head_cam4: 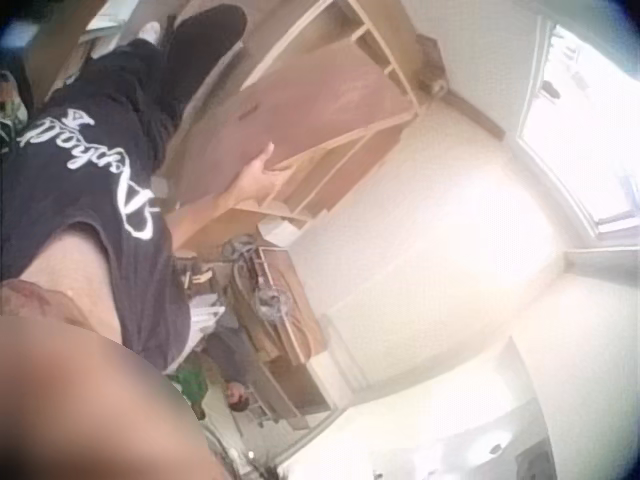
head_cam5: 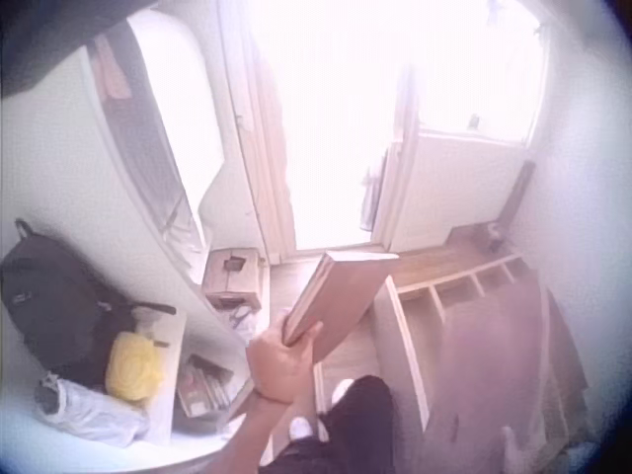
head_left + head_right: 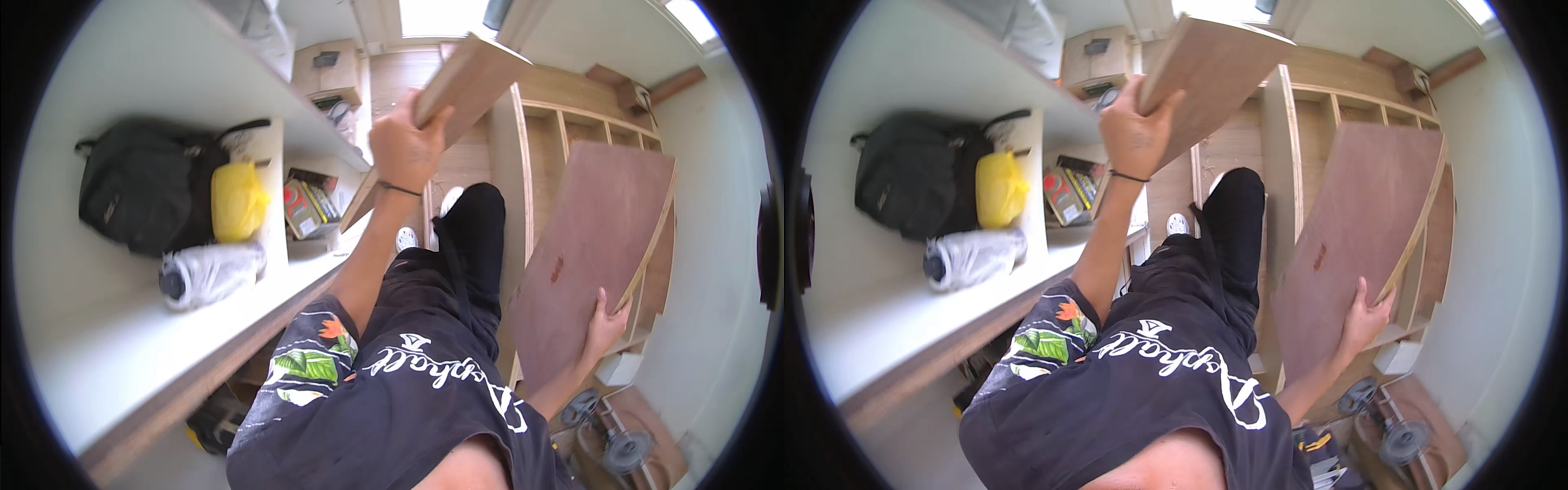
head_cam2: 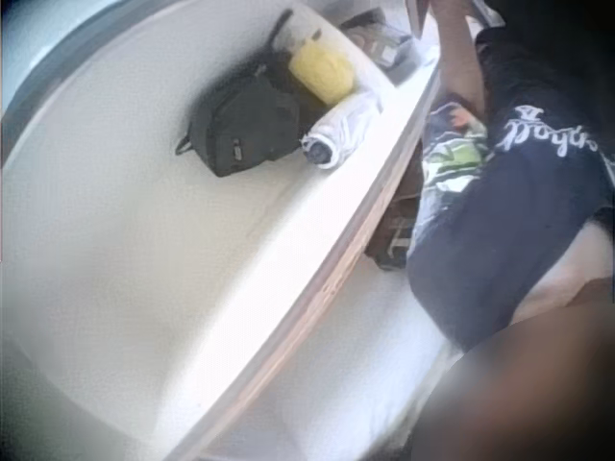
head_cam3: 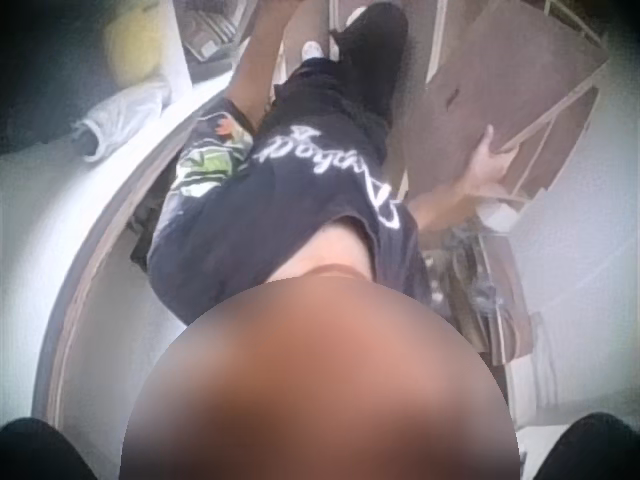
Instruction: The person applies glue to thin wooden strips and places them onto a curved wooden panel. They then lift the panel and move to a larger wooden frame, where they use a nail gun to attach the panel to the frame.
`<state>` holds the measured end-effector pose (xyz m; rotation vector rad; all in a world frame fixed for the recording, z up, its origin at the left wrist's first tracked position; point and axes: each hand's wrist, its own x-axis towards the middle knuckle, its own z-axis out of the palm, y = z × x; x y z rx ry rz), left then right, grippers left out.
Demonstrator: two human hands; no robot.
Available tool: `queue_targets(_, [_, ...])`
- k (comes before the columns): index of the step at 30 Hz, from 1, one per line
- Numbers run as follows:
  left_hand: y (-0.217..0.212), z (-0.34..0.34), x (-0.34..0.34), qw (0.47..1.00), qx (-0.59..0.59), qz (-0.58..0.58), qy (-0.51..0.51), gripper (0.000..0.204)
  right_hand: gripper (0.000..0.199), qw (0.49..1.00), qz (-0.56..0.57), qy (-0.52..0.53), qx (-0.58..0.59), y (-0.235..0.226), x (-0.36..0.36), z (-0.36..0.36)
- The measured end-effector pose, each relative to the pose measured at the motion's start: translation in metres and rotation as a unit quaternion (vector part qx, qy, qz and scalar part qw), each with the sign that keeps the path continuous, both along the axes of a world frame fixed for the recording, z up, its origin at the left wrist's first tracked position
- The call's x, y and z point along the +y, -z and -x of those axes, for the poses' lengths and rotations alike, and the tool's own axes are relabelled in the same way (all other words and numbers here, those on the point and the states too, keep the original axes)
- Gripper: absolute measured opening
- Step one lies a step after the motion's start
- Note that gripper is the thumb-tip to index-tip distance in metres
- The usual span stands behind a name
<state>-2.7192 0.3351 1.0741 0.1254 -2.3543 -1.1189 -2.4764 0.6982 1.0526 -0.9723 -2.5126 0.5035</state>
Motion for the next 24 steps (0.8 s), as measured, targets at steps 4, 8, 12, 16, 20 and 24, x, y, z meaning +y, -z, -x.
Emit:
queue_targets(4, [0.007, 0.054, -0.004, 0.999, -0.028, -0.018, 0.013, 0.040, 0.068, 1.000, 0.010, 0.007, 0.017, -0.003, -0.007, 0.061])
queue_targets(8, [0.026, 0.112, 0.008, 0.999, -0.023, -0.019, 0.016, 0.042, 0.069, 0.999, 0.028, 0.027, 0.010, 0.014, 0.008, 0.127])
queue_targets(12, [0.054, 0.204, 0.027, 0.997, -0.036, 0.050, 0.046, 0.041, 0.068, 0.992, 0.128, 0.017, -0.003, 0.050, 0.050, 0.208])
queue_targets(16, [0.068, 0.321, 0.060, 0.991, -0.094, 0.081, 0.055, 0.038, 0.062, 0.988, 0.130, 0.060, -0.063, 0.084, 0.099, 0.323])
queue_targets(20, [0.052, 0.406, 0.083, 0.986, -0.133, 0.084, 0.056, 0.034, 0.060, 0.976, 0.181, 0.060, -0.107, 0.080, 0.128, 0.402])
queue_targets(24, [0.027, 0.461, 0.108, 0.983, -0.152, 0.089, 0.048, 0.029, 0.059, 0.976, 0.197, 0.053, -0.079, 0.065, 0.162, 0.452])
